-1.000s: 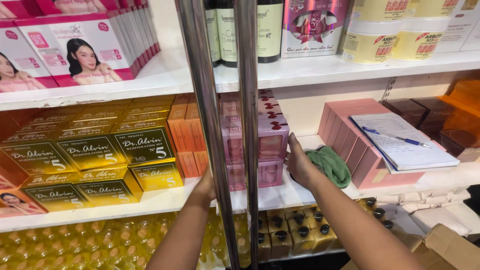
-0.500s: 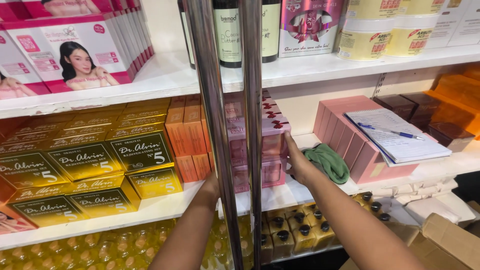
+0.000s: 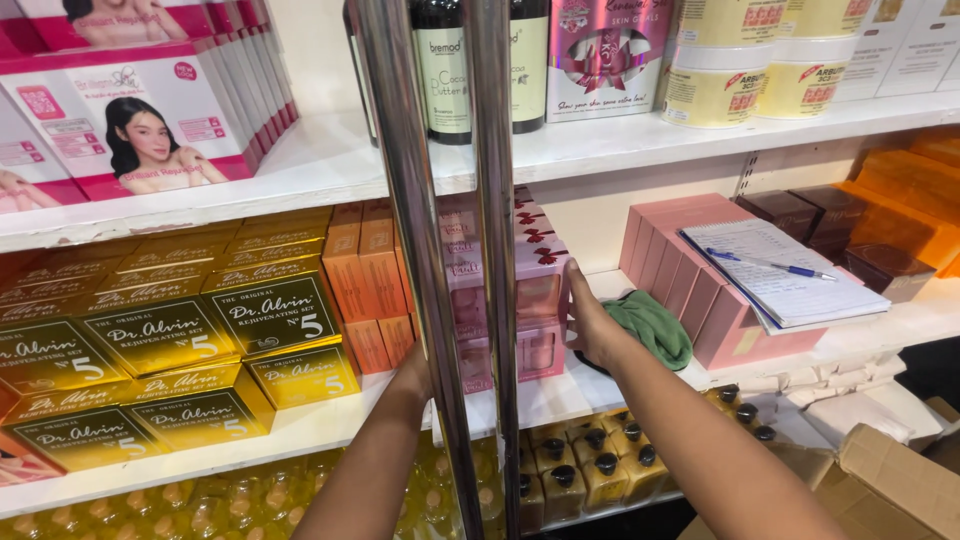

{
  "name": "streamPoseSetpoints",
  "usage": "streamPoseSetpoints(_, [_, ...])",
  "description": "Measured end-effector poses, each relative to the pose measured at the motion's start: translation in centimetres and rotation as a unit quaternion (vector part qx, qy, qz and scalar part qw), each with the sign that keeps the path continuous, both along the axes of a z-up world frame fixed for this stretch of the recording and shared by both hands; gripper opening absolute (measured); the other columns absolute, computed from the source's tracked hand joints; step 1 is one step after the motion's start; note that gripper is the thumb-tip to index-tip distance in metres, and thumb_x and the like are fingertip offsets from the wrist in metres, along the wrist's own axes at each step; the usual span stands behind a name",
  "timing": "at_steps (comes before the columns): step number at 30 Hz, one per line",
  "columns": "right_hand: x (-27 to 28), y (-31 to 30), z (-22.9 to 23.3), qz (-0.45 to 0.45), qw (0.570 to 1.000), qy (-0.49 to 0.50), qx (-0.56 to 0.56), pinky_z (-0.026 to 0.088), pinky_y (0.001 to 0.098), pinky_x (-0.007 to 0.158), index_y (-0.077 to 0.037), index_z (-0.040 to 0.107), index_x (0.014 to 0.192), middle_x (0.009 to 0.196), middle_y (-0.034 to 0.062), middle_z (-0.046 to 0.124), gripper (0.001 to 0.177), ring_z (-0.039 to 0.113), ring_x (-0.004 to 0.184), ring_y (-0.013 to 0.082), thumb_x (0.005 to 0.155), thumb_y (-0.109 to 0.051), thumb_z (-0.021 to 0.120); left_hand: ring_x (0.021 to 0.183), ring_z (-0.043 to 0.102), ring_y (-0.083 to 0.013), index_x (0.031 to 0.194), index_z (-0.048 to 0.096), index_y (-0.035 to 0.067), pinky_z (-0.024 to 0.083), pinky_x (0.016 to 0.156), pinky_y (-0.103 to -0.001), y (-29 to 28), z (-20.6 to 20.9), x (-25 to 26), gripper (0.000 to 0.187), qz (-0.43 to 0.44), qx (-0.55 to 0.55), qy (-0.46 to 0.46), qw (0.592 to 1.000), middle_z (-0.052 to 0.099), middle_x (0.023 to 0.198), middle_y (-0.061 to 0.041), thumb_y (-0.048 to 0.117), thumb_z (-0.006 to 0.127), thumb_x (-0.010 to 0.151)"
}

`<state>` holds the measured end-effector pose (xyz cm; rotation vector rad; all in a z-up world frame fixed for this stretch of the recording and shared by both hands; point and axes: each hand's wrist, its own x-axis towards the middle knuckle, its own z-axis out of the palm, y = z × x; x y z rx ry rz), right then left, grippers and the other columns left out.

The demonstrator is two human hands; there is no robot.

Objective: The person wipes pink cosmetic boxes on a shelf using a green cloth, then picks up a cardboard box and places it on the floor. They then pick up a notepad and pen and write on the notepad.

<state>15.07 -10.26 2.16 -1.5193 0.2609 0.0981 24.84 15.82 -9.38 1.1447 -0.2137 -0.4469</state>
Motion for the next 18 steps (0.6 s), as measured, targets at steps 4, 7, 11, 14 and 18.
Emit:
streamPoseSetpoints(4, [0.8,-1.2,-1.5,-0.036,0.998,-0.022,-0.036,0.011,0.0645,0.123,-0.027,0.008,0.166,0.170,0.0139,0.010,0.111,0.013,0.156,0.0395,0.078,-0.091,0.030,0.100,0.071,-0.0230,0.128,0.064,0.007,0.061,0.086,-0.041,1.3,-0.8,1.3,0.071,0.066,0.060,0.015,0.996,0.072,0.116,-0.009,0.068,0.048,0.093])
streamPoseSetpoints(7, [0.7,-2.1,-1.5,-0.028,0.986,-0.139,-0.089,0.010,0.0554,0.125,-0.024,0.013,0.164,0.172,0.0058,0.013,0.110,0.010,0.159,0.0309,0.078,-0.089,0.034,0.092,0.054,-0.0399,0.148,0.052,-0.009,0.042,0.078,-0.056,2.3,2.2,-1.5,0.101,0.085,-0.027,0.043,0.995,0.050,0.108,-0.021,0.080,0.042,0.102])
streamPoseSetpoints(11, [-2.0,-2.0,1.1,-0.019,0.990,-0.102,-0.100,0.020,0.0574,0.121,-0.025,0.012,0.164,0.171,0.0062,0.016,0.102,0.023,0.153,0.0380,0.082,-0.082,0.033,0.140,0.048,-0.0285,0.156,0.038,0.015,0.037,0.115,-0.046,3.7,10.3,-9.1,0.094,0.120,0.008,-0.061,0.991,0.050,0.155,-0.012,0.078,0.031,0.086])
streamPoseSetpoints(14, [-3.5,-3.0,1.8,-0.018,0.992,-0.083,-0.089,0.023,0.0586,0.119,-0.026,0.014,0.164,0.171,0.0045,0.018,0.099,0.030,0.150,0.0385,0.082,-0.079,0.033,0.147,0.039,-0.0272,0.158,0.034,0.012,0.028,0.119,-0.046,5.0,12.1,-11.7,0.088,0.201,0.038,-0.092,0.975,0.041,0.161,-0.011,0.072,0.029,0.093])
streamPoseSetpoints(18, [-6.0,-5.1,2.8,-0.013,0.991,-0.106,-0.077,0.023,0.0539,0.118,-0.027,0.018,0.163,0.169,0.0034,0.019,0.094,0.034,0.147,0.0348,0.084,-0.076,0.035,0.131,0.059,-0.0257,0.142,0.054,0.001,0.046,0.112,-0.041,4.3,14.6,-18.5,0.051,0.443,-0.016,-0.274,0.853,0.061,0.142,-0.018,0.037,0.047,0.107])
